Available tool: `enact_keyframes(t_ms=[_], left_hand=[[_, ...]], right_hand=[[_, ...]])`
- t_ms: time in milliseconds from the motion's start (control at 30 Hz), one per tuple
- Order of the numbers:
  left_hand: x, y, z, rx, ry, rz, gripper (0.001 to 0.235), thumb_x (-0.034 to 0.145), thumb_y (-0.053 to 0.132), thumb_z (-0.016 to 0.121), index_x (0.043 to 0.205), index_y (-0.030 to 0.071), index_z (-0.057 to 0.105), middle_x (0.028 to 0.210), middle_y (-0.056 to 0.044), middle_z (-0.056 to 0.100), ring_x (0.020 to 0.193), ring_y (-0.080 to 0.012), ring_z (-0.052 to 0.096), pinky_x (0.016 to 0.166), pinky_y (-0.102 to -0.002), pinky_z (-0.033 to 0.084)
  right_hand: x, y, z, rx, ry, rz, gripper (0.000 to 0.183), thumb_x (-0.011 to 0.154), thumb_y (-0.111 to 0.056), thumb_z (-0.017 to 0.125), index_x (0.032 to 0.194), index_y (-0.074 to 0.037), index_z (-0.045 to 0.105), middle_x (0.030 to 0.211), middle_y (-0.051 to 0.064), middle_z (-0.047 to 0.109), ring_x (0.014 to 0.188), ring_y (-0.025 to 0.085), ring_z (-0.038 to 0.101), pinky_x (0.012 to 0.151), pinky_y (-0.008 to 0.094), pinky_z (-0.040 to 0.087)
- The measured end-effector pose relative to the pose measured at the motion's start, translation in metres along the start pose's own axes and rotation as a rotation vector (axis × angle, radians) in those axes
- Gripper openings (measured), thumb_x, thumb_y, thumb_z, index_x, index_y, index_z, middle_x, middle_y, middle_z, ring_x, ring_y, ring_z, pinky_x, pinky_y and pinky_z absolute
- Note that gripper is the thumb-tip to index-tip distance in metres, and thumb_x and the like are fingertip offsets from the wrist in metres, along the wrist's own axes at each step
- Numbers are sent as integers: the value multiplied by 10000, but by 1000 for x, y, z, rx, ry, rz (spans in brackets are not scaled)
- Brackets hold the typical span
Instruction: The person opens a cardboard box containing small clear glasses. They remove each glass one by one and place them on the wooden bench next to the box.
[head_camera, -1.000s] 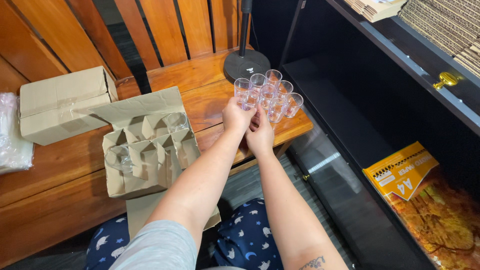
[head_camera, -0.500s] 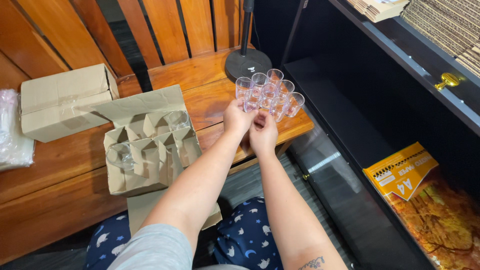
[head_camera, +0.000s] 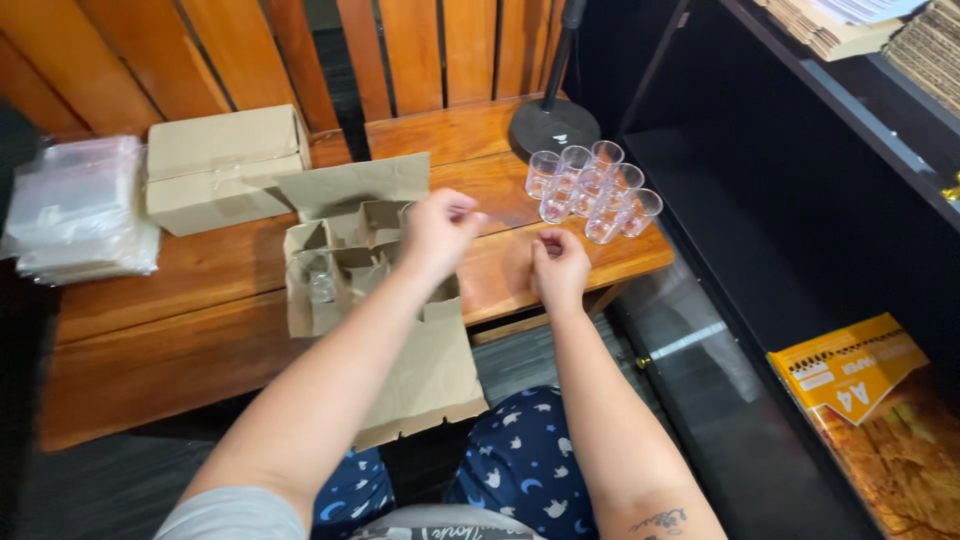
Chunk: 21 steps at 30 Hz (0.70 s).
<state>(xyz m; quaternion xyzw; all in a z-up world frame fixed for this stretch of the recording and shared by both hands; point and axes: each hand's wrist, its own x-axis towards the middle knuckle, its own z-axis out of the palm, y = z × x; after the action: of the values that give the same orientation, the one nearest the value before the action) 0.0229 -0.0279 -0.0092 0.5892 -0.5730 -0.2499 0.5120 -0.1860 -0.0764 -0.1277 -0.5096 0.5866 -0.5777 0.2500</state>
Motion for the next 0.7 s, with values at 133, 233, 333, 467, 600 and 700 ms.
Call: enact_keyframes(t_ms=[133, 233, 333, 467, 600, 700], left_hand=[[6, -24, -65, 289, 83, 6, 230, 800, 233, 848, 1014, 181, 781, 976, -15, 761, 989, -199, 757, 878, -323, 601], [11, -39, -93, 429, 19, -53, 298, 809, 265, 842, 1086, 183, 769, 1060, -4, 706, 1059, -195, 729, 936, -320, 576], [10, -35, -107, 493, -75, -106, 360, 834, 263, 824, 1172, 160, 754, 1150, -41, 661, 1152, -248, 693, 998, -355, 547], [16, -38, -109, 513, -165, -93, 446, 829, 242, 830, 1248, 121, 736, 1185, -66, 654, 1211, -280, 672, 1037, -370, 533], [14, -15, -115, 534, -221, -139, 504, 810, 257, 824, 1287, 131, 718, 1220, -75, 649, 1256, -285, 645, 1068, -398, 511], [15, -8, -118, 527, -283, -159, 514, 815, 248, 808, 1293, 91, 705, 1222, -122, 638, 1277, -320, 618, 1049, -429, 514]], right_hand=[[-21, -55, 20, 55, -176, -118, 190, 838, -83, 838, 1014, -129, 784, 910, 59, 730, 856, 184, 743, 755, 296, 613], [-27, -83, 44, 13, -296, -214, 231, 819, -157, 864, 1038, -184, 798, 938, 29, 726, 890, 184, 755, 804, 309, 610], [-25, -97, 67, -94, -412, -228, 285, 814, -238, 869, 1089, -226, 794, 975, 4, 722, 883, 165, 761, 801, 300, 611], [-11, -83, 98, -251, -538, -210, 369, 789, -235, 855, 1150, -257, 781, 1016, -18, 741, 892, 147, 760, 793, 296, 617], [-17, -116, 91, -288, -595, -178, 386, 786, -227, 817, 1162, -302, 778, 1015, -56, 752, 885, 119, 756, 798, 283, 621], [-29, -155, 75, -316, -670, -106, 402, 815, -199, 757, 1207, -289, 767, 1026, -66, 752, 931, 97, 753, 836, 271, 603]])
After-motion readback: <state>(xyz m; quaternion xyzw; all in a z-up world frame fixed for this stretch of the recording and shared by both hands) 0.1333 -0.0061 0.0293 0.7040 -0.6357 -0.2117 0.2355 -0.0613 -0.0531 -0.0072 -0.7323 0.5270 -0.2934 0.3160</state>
